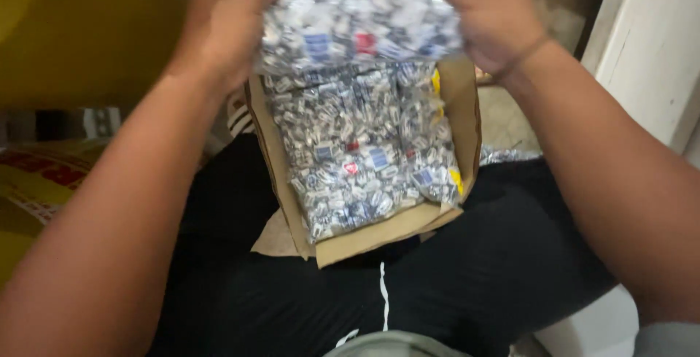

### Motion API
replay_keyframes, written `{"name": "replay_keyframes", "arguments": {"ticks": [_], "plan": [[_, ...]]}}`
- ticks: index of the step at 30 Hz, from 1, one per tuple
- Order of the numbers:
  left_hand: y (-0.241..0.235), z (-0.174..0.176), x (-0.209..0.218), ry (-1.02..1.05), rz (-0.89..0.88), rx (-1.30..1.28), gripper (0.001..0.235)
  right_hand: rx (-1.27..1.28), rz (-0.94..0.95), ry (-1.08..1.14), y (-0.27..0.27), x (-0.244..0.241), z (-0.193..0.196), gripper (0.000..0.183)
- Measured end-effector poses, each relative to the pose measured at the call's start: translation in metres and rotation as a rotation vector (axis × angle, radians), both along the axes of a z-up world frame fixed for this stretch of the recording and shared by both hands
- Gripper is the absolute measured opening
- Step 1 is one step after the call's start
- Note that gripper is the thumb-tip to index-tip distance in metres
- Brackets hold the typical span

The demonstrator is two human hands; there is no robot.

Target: The person sorts various bags of snacks and candies and packs them into a cardboard box on the floor.

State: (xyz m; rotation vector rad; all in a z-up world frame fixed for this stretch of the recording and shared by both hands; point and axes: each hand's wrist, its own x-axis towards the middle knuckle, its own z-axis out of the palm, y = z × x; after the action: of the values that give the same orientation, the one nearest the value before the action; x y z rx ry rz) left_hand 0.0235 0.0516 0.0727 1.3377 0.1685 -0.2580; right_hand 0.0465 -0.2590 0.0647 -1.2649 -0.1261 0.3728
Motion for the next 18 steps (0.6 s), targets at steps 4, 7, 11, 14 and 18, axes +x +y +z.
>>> {"name": "replay_keyframes", "arguments": {"ticks": [4,7,11,14,18], "plan": [[0.014,-0.047,0.003,0.072,0.089,0.108,0.027,-0.517,-0.067,-0.302,0.027,0.009,-0.033,0.032],[0.020,-0.069,0.006,0.144,0.160,0.261,0.027,-0.470,-0.077,-0.074,0.043,0.018,-0.071,0.030],[0.023,-0.091,0.003,0.208,0.169,0.428,0.027,-0.339,-0.046,-0.030,0.050,0.020,-0.094,0.029],[0.025,-0.105,0.003,0.229,0.156,0.470,0.028,-0.507,-0.096,-0.115,0.047,0.023,-0.121,0.027],[0.025,-0.101,0.000,0.198,0.165,0.609,0.030,-0.445,-0.067,0.074,0.048,0.026,-0.132,0.036]]}}
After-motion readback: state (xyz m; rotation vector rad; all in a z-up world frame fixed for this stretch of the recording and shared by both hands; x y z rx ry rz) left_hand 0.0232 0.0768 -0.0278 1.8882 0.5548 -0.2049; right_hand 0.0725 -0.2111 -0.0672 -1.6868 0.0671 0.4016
